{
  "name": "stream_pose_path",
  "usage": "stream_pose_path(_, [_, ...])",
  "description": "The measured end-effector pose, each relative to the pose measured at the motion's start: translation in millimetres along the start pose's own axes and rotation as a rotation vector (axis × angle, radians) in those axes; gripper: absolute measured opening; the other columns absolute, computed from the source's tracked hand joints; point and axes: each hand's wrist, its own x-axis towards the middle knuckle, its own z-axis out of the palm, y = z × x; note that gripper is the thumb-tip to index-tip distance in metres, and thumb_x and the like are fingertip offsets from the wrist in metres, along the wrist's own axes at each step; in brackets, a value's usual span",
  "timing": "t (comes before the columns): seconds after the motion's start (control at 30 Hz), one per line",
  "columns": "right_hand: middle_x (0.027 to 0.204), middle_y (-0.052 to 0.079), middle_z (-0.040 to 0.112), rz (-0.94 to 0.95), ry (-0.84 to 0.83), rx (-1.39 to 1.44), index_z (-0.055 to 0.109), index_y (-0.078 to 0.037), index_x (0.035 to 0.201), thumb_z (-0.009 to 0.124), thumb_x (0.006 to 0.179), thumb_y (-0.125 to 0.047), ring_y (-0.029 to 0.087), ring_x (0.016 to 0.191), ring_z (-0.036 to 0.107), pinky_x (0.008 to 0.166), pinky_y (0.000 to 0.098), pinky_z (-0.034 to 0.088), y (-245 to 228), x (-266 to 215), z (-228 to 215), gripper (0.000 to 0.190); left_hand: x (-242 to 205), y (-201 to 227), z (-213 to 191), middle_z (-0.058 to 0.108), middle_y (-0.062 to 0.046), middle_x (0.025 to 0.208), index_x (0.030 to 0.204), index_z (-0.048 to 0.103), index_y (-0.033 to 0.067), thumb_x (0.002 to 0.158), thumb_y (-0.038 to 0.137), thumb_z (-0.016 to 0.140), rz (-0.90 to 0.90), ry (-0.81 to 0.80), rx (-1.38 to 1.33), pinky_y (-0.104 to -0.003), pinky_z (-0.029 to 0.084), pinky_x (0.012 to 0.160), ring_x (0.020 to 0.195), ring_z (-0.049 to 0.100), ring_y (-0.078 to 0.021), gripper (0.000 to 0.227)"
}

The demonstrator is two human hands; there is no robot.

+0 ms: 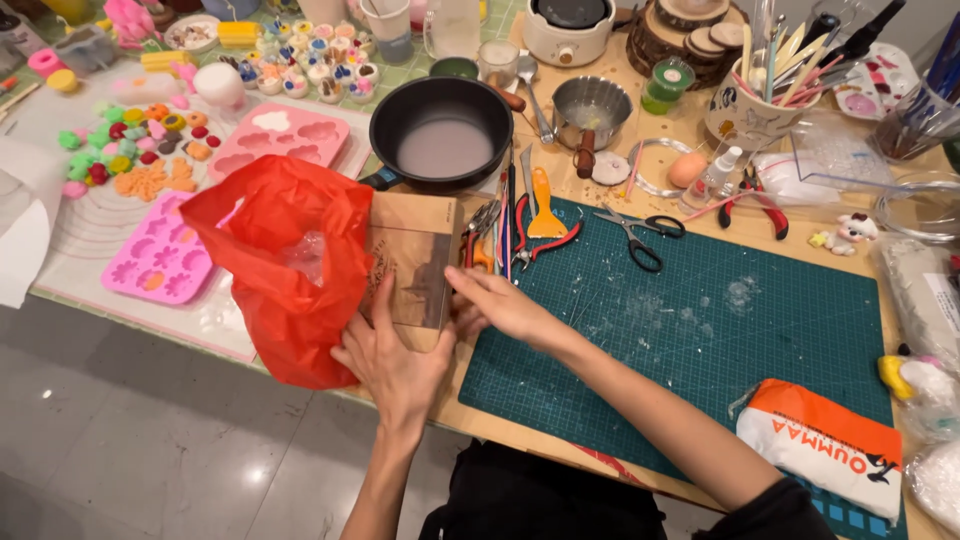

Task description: Kneading and rolling a piece of white clay-like material by hand on a cutting mat.

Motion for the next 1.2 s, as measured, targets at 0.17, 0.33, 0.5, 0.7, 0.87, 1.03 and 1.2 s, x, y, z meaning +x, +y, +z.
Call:
stream_pose_path(0.17, [0.118, 0.015, 0.071, -0.024, -0.003, -0.046, 0.049, -0.004, 0.147, 0.048, 0.099, -0.057, 0.019, 0.088, 0.074, 0.075, 0.0310, 0.061, 17.9, 5.2, -23.9, 0.072, 6.0, 8.0, 7.5, 0.046, -0.024, 0.142, 0.148, 0.050, 0.0190, 0.060, 0.041, 0.088, -0.019, -0.061, 0.036, -0.068, 0.027, 0.105, 0.133, 0.042, -0.0444, 0.098])
stream_pose_path(0.33, [0.121, 0.011, 0.071, -0.068, 0.049, -0.132, 0.053, -0.005, 0.145, 0.050, 0.100, -0.054, 0.018, 0.088, 0.073, 0.074, 0.0311, 0.061, 17.4, 2.8, -35.0, 0.067, 16.3, 18.4, 27.8, 0.043, -0.026, 0.145, 0.151, 0.044, 0.0169, 0.058, 0.042, 0.088, 0.052, -0.098, 0.121, -0.068, 0.027, 0.101, 0.135, 0.039, -0.0471, 0.106])
stream_pose_path(0.5, [0.108, 0.008, 0.075, -0.102, 0.100, -0.238, 0.055, -0.007, 0.145, 0.054, 0.099, -0.044, 0.016, 0.083, 0.073, 0.071, 0.0296, 0.059, -3.2, -14.0, -37.3, 0.059, 23.1, 28.4, 30.2, 0.044, -0.031, 0.144, 0.150, 0.043, 0.0063, 0.076, 0.040, 0.083, 0.128, -0.136, 0.060, -0.064, 0.029, 0.105, 0.132, 0.040, -0.0469, 0.090])
stream_pose_path(0.7, [0.107, 0.009, 0.077, -0.270, 0.119, -0.316, 0.067, -0.002, 0.130, 0.061, 0.102, -0.027, 0.013, 0.089, 0.073, 0.077, 0.0291, 0.060, -12.0, -27.5, -57.5, 0.038, 34.6, 68.1, -103.5, 0.067, -0.014, 0.130, 0.118, 0.070, 0.0056, 0.087, 0.002, 0.072, 0.624, -0.142, -0.380, -0.047, 0.048, 0.108, 0.125, 0.062, -0.0351, 0.031])
stream_pose_path(0.87, [0.111, 0.009, 0.079, -0.491, 0.179, -0.489, 0.071, -0.002, 0.125, 0.065, 0.102, -0.020, 0.014, 0.097, 0.075, 0.085, 0.0294, 0.060, -81.7, -50.1, -32.6, 0.030, 133.0, 40.0, -138.5, 0.074, -0.017, 0.111, 0.121, 0.070, 0.0039, 0.101, -0.006, 0.055, 0.481, -0.084, -0.203, -0.043, 0.058, 0.089, 0.101, 0.074, -0.0327, 0.027])
stream_pose_path(1.03, [0.120, 0.012, 0.075, -0.711, 0.203, -0.612, 0.069, -0.004, 0.127, 0.064, 0.101, -0.014, 0.019, 0.103, 0.075, 0.088, 0.0312, 0.059, -116.2, -62.1, 7.8, 0.028, 157.6, -4.0, -84.2, 0.073, -0.023, 0.090, 0.102, 0.073, 0.0065, 0.095, 0.018, 0.060, 0.282, -0.568, 0.522, -0.052, 0.056, 0.077, 0.087, 0.073, -0.0382, 0.019])
stream_pose_path(1.2, [0.137, 0.012, 0.067, -0.945, -0.013, -0.736, 0.058, -0.006, 0.143, 0.057, 0.105, -0.009, 0.030, 0.128, 0.062, 0.114, 0.0408, 0.046, -98.1, -40.6, 39.9, 0.038, 93.2, -20.4, -69.9, 0.072, -0.017, 0.073, 0.095, 0.070, 0.0076, 0.085, 0.022, 0.067, 0.685, -0.595, 0.472, -0.046, 0.053, 0.083, 0.076, 0.072, -0.0326, 0.018])
